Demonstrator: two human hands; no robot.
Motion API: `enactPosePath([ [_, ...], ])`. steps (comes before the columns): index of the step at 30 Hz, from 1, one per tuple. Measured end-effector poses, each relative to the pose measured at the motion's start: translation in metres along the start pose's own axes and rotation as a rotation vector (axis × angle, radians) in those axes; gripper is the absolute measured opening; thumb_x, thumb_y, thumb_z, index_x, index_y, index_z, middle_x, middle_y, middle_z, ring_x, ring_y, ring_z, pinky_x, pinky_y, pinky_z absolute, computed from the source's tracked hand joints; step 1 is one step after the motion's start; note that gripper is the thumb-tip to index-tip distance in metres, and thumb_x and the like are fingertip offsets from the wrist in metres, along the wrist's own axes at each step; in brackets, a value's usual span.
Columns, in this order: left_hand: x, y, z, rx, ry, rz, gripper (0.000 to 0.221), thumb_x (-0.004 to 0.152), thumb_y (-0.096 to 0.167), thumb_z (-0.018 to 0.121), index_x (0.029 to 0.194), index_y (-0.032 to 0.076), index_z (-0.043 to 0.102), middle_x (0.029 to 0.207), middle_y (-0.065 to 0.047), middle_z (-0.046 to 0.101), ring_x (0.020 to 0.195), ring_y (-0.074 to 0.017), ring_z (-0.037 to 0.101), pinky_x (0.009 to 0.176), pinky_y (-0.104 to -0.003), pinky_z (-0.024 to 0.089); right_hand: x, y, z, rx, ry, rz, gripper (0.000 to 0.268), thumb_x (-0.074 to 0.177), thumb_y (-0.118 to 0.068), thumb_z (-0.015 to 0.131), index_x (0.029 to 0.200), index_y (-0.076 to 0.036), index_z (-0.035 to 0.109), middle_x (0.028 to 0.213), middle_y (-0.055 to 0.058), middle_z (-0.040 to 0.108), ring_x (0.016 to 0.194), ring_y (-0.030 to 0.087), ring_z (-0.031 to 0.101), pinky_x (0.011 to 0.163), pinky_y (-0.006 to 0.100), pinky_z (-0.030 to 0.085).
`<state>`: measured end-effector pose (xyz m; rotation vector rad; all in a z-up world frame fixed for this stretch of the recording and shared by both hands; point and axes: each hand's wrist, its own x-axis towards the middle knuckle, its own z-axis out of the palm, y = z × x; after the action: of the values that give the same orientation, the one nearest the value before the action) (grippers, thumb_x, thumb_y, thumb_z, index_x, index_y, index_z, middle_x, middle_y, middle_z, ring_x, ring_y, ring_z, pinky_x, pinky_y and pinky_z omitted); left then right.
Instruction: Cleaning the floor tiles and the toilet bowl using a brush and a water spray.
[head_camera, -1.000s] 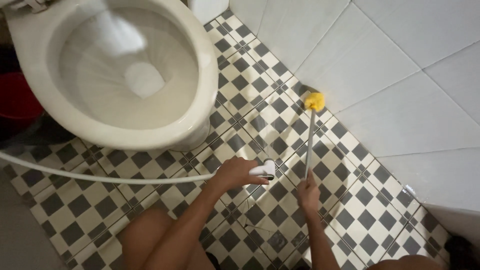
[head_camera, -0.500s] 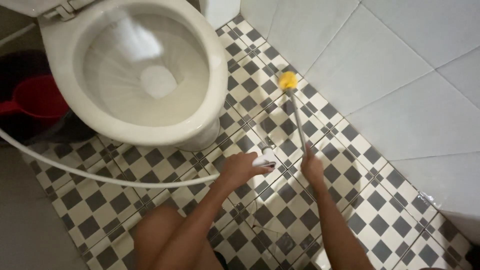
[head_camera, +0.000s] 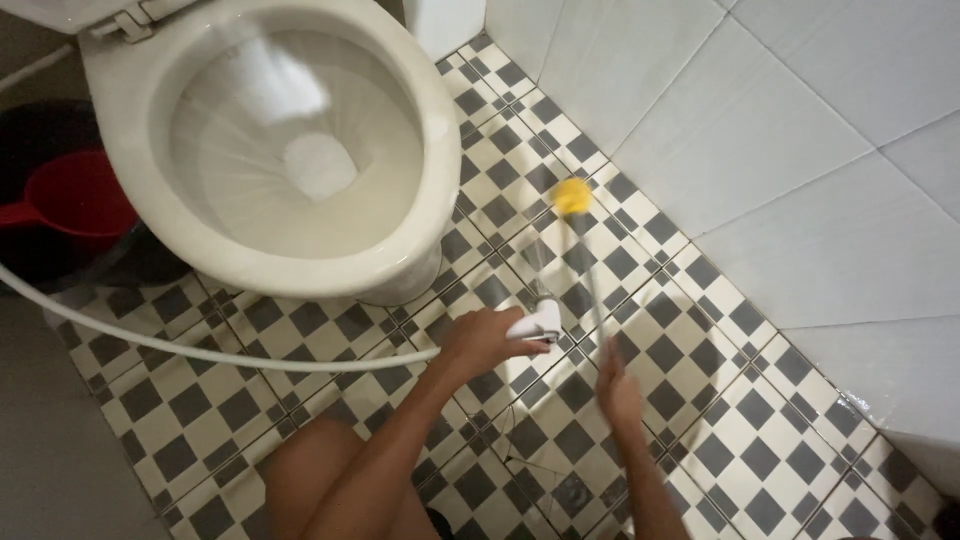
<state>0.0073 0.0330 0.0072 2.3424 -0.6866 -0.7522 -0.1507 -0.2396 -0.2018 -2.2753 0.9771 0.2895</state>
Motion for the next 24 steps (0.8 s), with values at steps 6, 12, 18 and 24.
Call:
enactPosePath([
  [6, -0.005, 0.003, -0.004, -0.019, 0.026, 0.093, 0.061, 0.075, 0.073, 0.069, 0.098, 0.016, 0.070, 0.076, -0.008, 0.072, 0.074, -0.0299, 0.072, 0.066, -0.046, 0.054, 0.025, -0.017, -0.026, 0.026, 0.212, -0.289, 0.050, 0.104, -0.019, 0.047, 0.153, -0.015, 0.048, 0.078, 0.027, 0.068, 0.063, 0.039, 0.067, 0.055, 0.050, 0.052],
  [12, -0.001, 0.003, -0.007, -0.047, 0.085, 0.038, 0.061, 0.078, 0.073, 0.066, 0.100, 0.016, 0.068, 0.073, -0.007, 0.072, 0.070, -0.0265, 0.073, 0.063, -0.044, 0.055, -0.046, -0.019, 0.003, -0.037, 0.044, -0.230, 0.058, 0.097, -0.020, 0.055, 0.154, -0.025, 0.043, 0.079, 0.023, 0.071, 0.061, 0.038, 0.069, 0.056, 0.049, 0.055],
  [18, -0.002, 0.001, 0.002, -0.071, 0.157, 0.007, 0.057, 0.082, 0.068, 0.068, 0.098, 0.013, 0.068, 0.075, -0.006, 0.072, 0.070, -0.0262, 0.072, 0.063, -0.044, 0.053, 0.070, -0.032, 0.020, -0.086, 0.240, -0.457, 0.056, 0.100, -0.016, 0.054, 0.155, -0.020, 0.044, 0.075, 0.023, 0.068, 0.063, 0.042, 0.066, 0.055, 0.052, 0.052],
  [24, -0.002, 0.008, -0.006, -0.152, 0.146, -0.197, 0.051, 0.082, 0.064, 0.069, 0.099, 0.015, 0.070, 0.075, -0.006, 0.073, 0.069, -0.0242, 0.072, 0.064, -0.042, 0.051, -0.052, -0.043, 0.044, -0.084, 0.011, -0.491, 0.052, 0.106, -0.020, 0.046, 0.156, -0.020, 0.033, 0.065, 0.014, 0.064, 0.051, 0.030, 0.062, 0.042, 0.043, 0.050],
])
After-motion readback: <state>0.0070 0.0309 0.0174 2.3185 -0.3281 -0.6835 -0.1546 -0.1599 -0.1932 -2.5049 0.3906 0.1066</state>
